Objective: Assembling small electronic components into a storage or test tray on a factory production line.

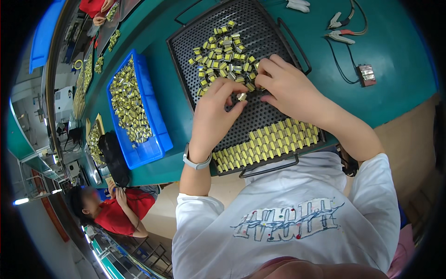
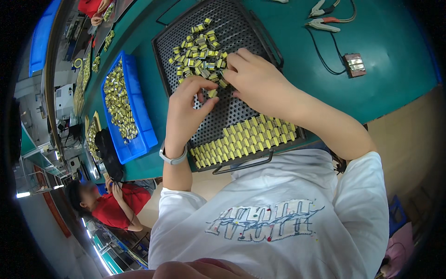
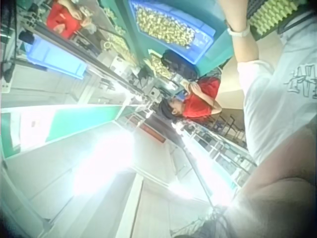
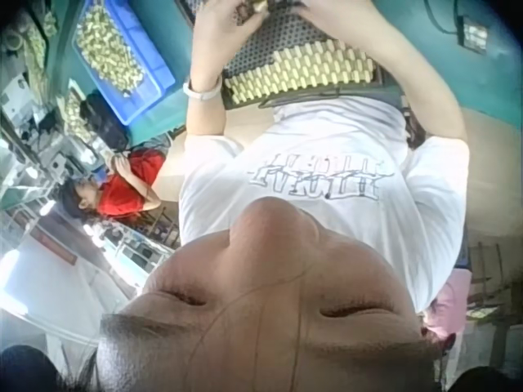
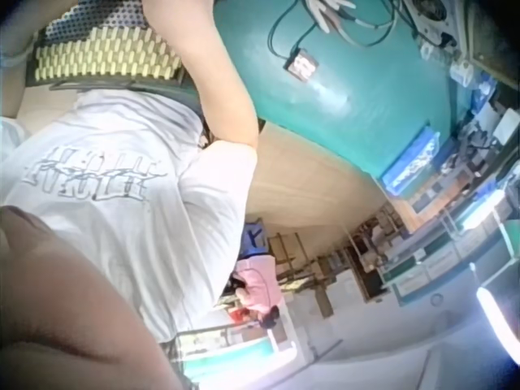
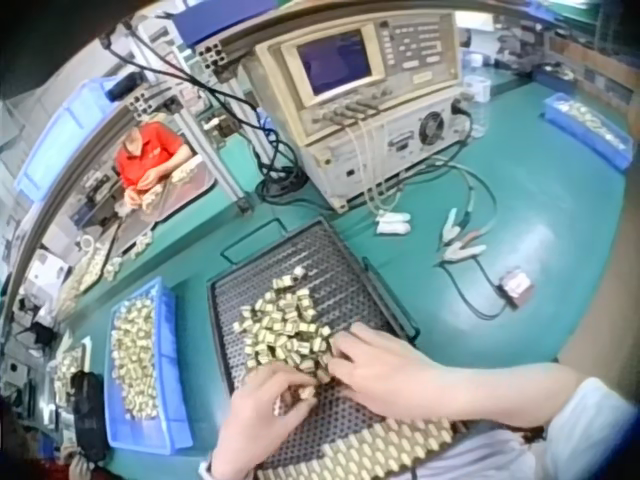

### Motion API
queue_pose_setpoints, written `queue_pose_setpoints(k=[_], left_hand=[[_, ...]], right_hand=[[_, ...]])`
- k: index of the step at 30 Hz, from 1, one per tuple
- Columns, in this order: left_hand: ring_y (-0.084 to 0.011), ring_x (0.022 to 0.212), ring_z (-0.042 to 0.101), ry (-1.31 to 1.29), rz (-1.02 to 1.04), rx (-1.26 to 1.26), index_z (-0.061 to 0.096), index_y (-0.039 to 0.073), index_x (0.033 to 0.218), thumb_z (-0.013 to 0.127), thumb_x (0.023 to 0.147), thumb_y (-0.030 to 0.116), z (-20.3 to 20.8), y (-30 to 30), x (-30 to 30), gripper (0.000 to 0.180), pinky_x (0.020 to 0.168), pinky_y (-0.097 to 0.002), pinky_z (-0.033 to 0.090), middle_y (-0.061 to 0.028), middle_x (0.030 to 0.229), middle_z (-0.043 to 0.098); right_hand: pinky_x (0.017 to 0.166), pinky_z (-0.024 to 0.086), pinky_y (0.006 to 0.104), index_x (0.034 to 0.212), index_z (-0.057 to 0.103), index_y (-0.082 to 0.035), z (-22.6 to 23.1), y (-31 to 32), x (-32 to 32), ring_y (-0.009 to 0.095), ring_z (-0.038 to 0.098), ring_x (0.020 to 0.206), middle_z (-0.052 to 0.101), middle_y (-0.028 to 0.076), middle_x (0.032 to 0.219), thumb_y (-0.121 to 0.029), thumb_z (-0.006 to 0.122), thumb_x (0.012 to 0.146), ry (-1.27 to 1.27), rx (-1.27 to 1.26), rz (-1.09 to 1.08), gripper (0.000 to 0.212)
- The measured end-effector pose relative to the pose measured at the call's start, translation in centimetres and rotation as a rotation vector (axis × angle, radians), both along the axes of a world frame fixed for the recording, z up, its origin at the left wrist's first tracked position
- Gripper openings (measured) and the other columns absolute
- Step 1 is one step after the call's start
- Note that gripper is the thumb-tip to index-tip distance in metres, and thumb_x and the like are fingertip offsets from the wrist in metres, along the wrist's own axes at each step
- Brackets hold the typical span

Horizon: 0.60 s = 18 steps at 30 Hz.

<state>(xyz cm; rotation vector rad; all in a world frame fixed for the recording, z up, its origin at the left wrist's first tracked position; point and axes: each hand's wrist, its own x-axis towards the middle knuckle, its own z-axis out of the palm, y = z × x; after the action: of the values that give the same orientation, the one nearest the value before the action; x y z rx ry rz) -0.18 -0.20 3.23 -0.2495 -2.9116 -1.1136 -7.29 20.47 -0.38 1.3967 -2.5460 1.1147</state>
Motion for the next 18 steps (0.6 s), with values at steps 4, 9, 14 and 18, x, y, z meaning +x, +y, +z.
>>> queue_pose_setpoints(k=[4, 9, 14, 18], left_hand=[[-0.0222, 0.073, 0.065, -0.036, -0.062, -0.114, 0.068, 0.008, 0.1, 0.084, 0.074, 0.013, -0.26, 0.64, 0.15, 0.031, 0.064, -0.0325, 0.053, -0.0055, 0.093, 0.065], [-0.0227, 0.074, 0.067, -0.049, -0.111, -0.156, 0.067, 0.008, 0.097, 0.085, 0.074, 0.02, -0.51, 0.82, 0.38, 0.031, 0.065, -0.0338, 0.053, -0.0048, 0.088, 0.066], [-0.0217, 0.074, 0.066, -0.071, -0.075, -0.111, 0.068, 0.007, 0.097, 0.084, 0.077, 0.018, -0.19, 0.83, 0.29, 0.028, 0.065, -0.0332, 0.053, -0.0055, 0.086, 0.066], [-0.0206, 0.072, 0.065, 0.071, 0.05, -0.009, 0.068, 0.004, 0.098, 0.08, 0.08, 0.01, -0.48, 0.71, 0.01, 0.022, 0.064, -0.0317, 0.051, -0.0075, 0.086, 0.065]], right_hand=[[0.086, 0.05, 0.0383, 0.094, 0.062, -0.003, -0.43, -0.16, 0.02, 0.028, 0.053, 0.104, 0.054, 0.009, 0.107, -0.003, 0.079, 0.069, 0.132, 0.046, -0.058, 0.03], [0.087, 0.05, 0.0382, 0.096, 0.063, -0.003, -0.14, 0.04, -0.32, 0.028, 0.053, 0.104, 0.057, 0.008, 0.105, -0.002, 0.073, 0.073, 0.188, 0.086, 0.001, 0.025], [0.087, 0.05, 0.0387, 0.1, 0.062, -0.005, -0.18, 0.16, -0.09, 0.027, 0.055, 0.103, 0.061, 0.007, 0.102, -0.001, 0.072, 0.073, 0.178, 0.139, 0.026, 0.029], [0.085, 0.051, 0.0386, 0.102, 0.061, -0.004, 0.32, -0.29, -0.08, 0.028, 0.058, 0.1, 0.061, 0.008, 0.1, 0.002, 0.073, 0.074, 0.054, -0.031, 0.029, 0.031]])
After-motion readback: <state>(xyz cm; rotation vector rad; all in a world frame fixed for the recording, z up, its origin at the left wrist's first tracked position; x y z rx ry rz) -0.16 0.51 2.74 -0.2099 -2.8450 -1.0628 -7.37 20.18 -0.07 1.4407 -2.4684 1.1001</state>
